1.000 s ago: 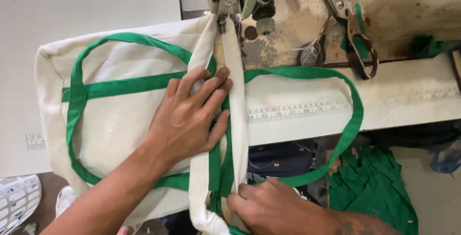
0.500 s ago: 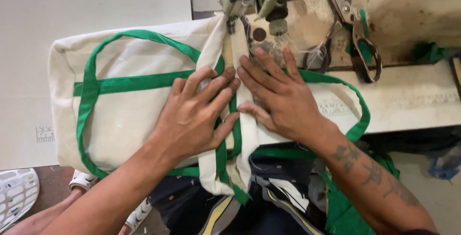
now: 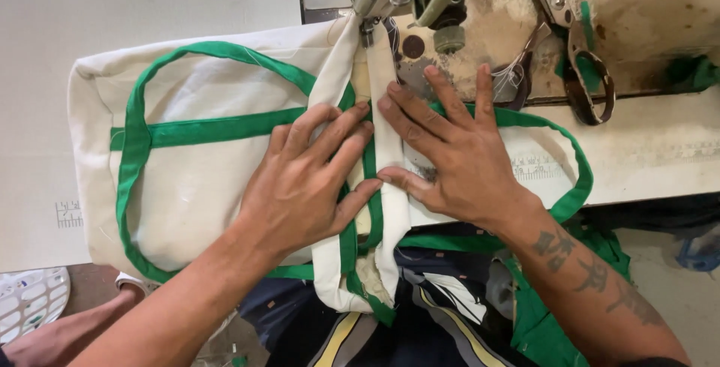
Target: Sewing a green zipper onto a white canvas tote bag using an industrial sewing machine.
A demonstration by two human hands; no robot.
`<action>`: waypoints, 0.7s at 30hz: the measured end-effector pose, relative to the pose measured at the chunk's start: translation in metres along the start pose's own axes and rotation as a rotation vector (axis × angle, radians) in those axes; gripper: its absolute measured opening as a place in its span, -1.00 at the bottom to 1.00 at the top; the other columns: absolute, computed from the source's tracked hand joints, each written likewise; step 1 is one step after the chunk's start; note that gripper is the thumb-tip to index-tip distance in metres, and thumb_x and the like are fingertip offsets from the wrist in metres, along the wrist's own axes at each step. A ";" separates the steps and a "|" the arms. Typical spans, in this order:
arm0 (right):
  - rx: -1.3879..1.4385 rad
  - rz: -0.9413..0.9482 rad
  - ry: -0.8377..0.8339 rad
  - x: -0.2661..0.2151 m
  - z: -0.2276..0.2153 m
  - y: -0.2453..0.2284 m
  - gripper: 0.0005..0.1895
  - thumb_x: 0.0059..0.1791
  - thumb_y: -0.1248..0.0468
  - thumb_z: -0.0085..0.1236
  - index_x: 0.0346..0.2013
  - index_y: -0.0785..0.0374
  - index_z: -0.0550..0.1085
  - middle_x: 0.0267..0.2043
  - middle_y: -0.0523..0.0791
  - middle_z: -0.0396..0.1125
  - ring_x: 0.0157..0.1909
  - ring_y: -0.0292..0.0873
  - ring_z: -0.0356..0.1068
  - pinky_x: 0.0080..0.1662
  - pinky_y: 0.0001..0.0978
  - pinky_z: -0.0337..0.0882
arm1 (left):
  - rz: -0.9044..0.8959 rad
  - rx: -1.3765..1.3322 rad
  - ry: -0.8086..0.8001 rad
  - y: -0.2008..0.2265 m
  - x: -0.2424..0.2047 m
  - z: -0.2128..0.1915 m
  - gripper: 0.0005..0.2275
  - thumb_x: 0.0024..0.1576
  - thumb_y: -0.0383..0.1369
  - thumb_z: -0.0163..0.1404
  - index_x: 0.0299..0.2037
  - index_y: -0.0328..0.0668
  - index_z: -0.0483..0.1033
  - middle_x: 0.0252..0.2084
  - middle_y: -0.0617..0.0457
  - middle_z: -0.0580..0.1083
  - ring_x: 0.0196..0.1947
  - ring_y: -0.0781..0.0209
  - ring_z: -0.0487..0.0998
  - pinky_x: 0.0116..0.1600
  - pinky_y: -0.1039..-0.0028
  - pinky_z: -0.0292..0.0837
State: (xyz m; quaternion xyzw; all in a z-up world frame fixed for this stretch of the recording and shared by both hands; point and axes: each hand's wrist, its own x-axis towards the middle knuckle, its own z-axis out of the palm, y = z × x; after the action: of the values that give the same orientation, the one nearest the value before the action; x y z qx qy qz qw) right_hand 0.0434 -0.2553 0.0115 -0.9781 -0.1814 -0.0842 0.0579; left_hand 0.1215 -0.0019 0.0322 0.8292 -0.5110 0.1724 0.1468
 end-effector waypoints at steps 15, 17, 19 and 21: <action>-0.064 0.009 -0.010 0.002 -0.001 0.000 -0.11 0.24 -0.40 0.04 0.71 -0.12 0.05 0.77 -0.24 -0.15 0.78 0.08 -0.28 0.54 0.64 -0.48 | 0.089 0.166 -0.107 -0.005 0.012 -0.005 -0.44 0.37 0.14 -0.03 0.29 -0.18 0.57 0.27 -0.03 0.55 0.26 0.03 0.43 0.08 0.25 0.41; -0.082 0.010 -0.017 0.000 -0.001 -0.001 -0.10 0.25 -0.43 0.02 0.72 -0.12 0.03 0.78 -0.24 -0.18 0.78 0.08 -0.30 0.54 0.63 -0.49 | 0.110 0.166 -0.174 -0.008 0.016 -0.007 -0.40 0.35 0.21 -0.06 0.29 -0.16 0.57 0.22 0.00 0.57 0.22 0.07 0.42 0.10 0.25 0.42; -0.072 -0.003 0.013 0.002 0.000 -0.002 -0.13 0.25 -0.40 0.02 0.71 -0.08 0.10 0.76 -0.22 -0.15 0.76 0.09 -0.28 0.54 0.63 -0.46 | 0.152 0.141 -0.166 -0.011 0.020 -0.009 -0.51 0.35 0.15 -0.02 0.12 -0.12 0.56 0.35 -0.08 0.45 0.16 0.02 0.42 -0.02 0.25 0.45; -0.068 -0.008 0.019 0.002 -0.001 -0.001 -0.11 0.24 -0.40 0.04 0.71 -0.07 0.09 0.77 -0.22 -0.14 0.77 0.09 -0.30 0.55 0.63 -0.47 | 0.155 0.125 -0.102 -0.013 0.016 -0.008 -0.51 0.36 0.14 0.00 0.15 -0.13 0.55 0.35 -0.08 0.49 0.22 0.00 0.43 0.04 0.24 0.47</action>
State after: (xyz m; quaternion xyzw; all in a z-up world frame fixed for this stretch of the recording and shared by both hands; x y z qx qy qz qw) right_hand 0.0453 -0.2540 0.0132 -0.9779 -0.1819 -0.1000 0.0258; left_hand 0.1388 -0.0063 0.0453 0.8024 -0.5688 0.1722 0.0546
